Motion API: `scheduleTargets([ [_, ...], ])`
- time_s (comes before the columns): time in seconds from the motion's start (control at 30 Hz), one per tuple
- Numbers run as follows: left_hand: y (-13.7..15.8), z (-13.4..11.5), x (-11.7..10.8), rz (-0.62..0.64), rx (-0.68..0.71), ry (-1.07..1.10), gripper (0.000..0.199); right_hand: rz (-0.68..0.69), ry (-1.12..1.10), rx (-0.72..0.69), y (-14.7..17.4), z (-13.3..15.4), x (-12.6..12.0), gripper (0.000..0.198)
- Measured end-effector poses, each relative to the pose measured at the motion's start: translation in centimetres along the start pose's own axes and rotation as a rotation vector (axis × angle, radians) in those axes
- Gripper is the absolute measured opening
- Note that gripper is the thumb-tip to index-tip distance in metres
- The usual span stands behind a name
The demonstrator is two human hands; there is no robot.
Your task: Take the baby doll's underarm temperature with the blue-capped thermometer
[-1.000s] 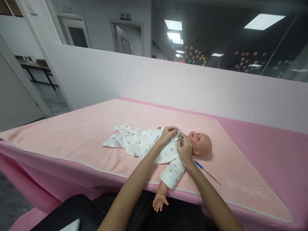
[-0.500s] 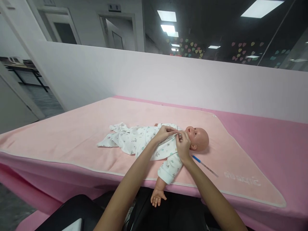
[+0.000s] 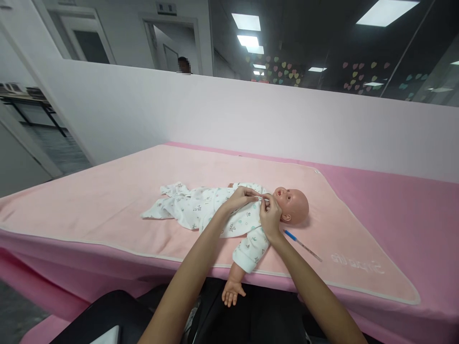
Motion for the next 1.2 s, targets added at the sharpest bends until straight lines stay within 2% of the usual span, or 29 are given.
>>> scheduleTargets([
  [0.33,-0.17,0.05,0.33,0.033,0.06,-0.129,0.012,0.034,-0.032,0.027,0.12,0.18,0.0,0.014],
  [0.5,0.01,-0.01,0.7,0.05,0.084,0.013,0.008,0.007,-0.026,0.001,0.04,0.17,-0.06,0.02],
  [0.6,0.2,-0.05,0.81,0.025,0.087,0.108,0.014,-0.003,-0.009,-0.035,-0.12,0.17,-0.06,0.023],
  [0.77,0.38,-0.25,0.88,0.028,0.042,0.186,0.021,0.028,0.058,-0.091,-0.32,0.27,0.04,0.018],
  [0.97,0.5,-0.46,0.85,0.093,0.034,0.217,0.023,0.051,0.104,-0.026,-0.35,0.0,0.17,0.013],
  [1.2,0.41,-0.24,0.74,0.091,0.037,0.193,0.022,0.09,0.109,-0.006,-0.42,-0.28,0.6,0.01],
])
Point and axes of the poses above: each hand's wrist, its own y-axis away from the middle knuckle, its own x-axis out of the palm, z = x × y, the point moved 3 cm from there along -y, towards the middle knuckle, and after that the axes turned 13 degrees about y, right-handed, at the moved point
